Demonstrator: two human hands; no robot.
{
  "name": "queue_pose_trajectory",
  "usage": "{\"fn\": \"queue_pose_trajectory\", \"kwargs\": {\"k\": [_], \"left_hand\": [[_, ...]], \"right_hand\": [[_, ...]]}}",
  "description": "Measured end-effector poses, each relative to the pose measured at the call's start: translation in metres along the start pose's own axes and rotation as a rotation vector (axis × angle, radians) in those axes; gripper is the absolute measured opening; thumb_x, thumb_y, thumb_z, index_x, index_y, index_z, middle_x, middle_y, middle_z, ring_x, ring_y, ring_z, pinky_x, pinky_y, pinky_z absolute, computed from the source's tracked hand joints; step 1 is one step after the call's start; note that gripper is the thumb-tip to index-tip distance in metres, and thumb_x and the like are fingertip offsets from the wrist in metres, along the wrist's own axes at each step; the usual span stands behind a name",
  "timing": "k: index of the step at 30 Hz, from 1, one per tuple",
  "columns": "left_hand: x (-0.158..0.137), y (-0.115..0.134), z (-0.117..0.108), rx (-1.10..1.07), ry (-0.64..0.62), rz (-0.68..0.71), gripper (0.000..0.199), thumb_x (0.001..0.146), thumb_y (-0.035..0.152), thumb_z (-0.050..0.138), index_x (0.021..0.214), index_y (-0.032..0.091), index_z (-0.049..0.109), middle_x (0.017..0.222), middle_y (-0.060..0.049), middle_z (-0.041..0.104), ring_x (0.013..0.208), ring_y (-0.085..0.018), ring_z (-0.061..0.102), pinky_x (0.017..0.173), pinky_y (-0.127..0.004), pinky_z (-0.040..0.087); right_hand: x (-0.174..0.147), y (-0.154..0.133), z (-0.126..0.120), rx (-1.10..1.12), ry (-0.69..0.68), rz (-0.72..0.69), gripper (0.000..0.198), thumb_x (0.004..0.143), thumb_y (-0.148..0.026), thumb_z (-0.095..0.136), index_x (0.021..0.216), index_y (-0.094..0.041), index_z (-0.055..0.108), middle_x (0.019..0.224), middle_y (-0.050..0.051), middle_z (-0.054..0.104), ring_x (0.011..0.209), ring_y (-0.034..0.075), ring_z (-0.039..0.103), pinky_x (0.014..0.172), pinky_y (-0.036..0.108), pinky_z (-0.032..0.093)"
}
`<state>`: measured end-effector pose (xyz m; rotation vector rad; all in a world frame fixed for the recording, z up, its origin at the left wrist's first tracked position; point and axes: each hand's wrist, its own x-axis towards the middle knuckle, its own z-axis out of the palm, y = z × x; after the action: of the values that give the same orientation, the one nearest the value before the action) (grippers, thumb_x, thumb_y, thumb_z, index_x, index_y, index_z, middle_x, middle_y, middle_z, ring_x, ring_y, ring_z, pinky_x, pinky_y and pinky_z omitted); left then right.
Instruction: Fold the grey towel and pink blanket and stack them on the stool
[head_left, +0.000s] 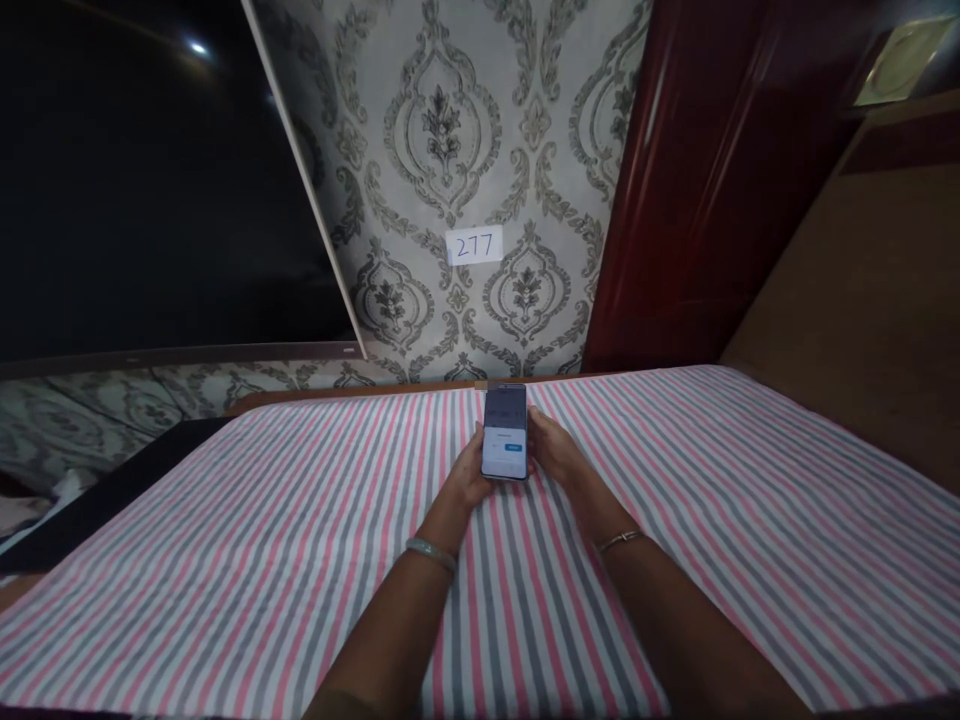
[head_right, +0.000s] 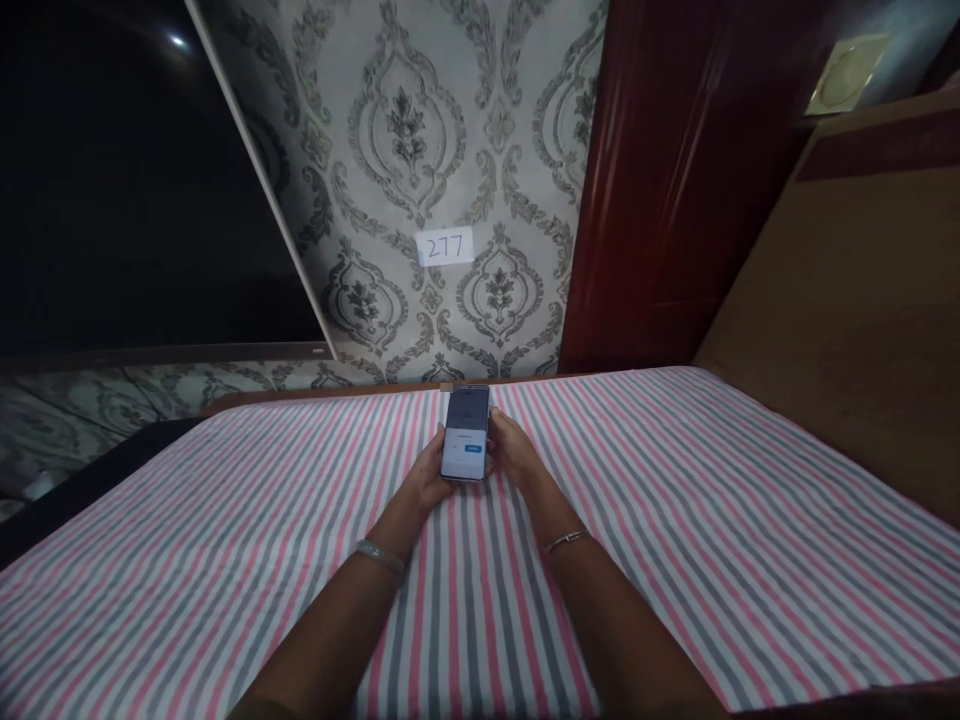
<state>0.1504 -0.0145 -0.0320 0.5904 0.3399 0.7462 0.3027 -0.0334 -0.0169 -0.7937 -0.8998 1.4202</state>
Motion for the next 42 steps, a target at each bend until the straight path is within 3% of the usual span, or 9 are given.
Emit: {"fn": "queue_pose_trajectory", "kwargs": {"k": [3,7,12,22,33,42], "left_hand": [[0.007,-0.003,-0.006,-0.024,0.099,0.056,0.065,0.097,0.061,0.035,0.117,0.007,0.066,0.1,-0.018,0.074,0.095,-0.029,0.072,0.087,-0.043,0.055],[0.009,-0.003,-0.008,-0.038,0.234,0.14,0.067,0.095,0.064,0.035,0.104,0.008,0.07,0.093,-0.016,0.075,0.087,-0.026,0.073,0.085,-0.038,0.056],[0.003,-0.005,0.001,0.007,0.242,0.166,0.071,0.095,0.066,0.031,0.106,0.009,0.071,0.099,-0.016,0.075,0.093,-0.026,0.072,0.087,-0.037,0.056],[0.001,-0.009,0.013,0.074,0.349,0.212,0.071,0.097,0.064,0.026,0.106,0.01,0.071,0.098,-0.016,0.076,0.094,-0.026,0.073,0.089,-0.037,0.055],[-0.001,-0.01,0.019,0.071,0.3,0.23,0.067,0.099,0.06,0.029,0.112,0.01,0.07,0.105,-0.015,0.075,0.105,-0.025,0.07,0.093,-0.035,0.054],[-0.003,-0.012,0.016,0.09,0.244,0.271,0.065,0.097,0.059,0.038,0.132,0.01,0.061,0.118,-0.017,0.071,0.114,-0.029,0.066,0.1,-0.039,0.051]], "right_hand": [[-0.004,0.01,0.003,0.105,-0.032,0.063,0.036,0.073,-0.057,0.069,0.086,-0.023,0.066,0.057,-0.005,0.053,0.046,0.01,0.038,0.043,0.023,0.027],[-0.011,0.02,0.009,0.046,-0.05,-0.024,0.025,0.065,-0.04,0.075,0.08,-0.021,0.069,0.072,0.0,0.066,0.065,0.015,0.058,0.057,0.026,0.043],[-0.016,0.022,0.01,-0.011,-0.035,-0.027,0.029,0.062,-0.034,0.074,0.088,-0.022,0.072,0.087,0.003,0.074,0.088,0.025,0.066,0.073,0.033,0.049],[-0.012,0.03,0.005,-0.056,0.015,-0.062,0.031,0.063,-0.03,0.069,0.092,-0.022,0.073,0.09,0.002,0.075,0.088,0.025,0.067,0.076,0.035,0.049],[-0.008,0.038,0.001,-0.058,0.049,-0.085,0.03,0.065,-0.03,0.069,0.094,-0.021,0.074,0.088,0.002,0.074,0.088,0.025,0.066,0.077,0.036,0.049],[-0.017,0.026,0.007,-0.04,0.012,-0.069,0.029,0.067,-0.031,0.071,0.095,-0.022,0.074,0.093,0.003,0.075,0.094,0.026,0.067,0.083,0.038,0.05]]}}
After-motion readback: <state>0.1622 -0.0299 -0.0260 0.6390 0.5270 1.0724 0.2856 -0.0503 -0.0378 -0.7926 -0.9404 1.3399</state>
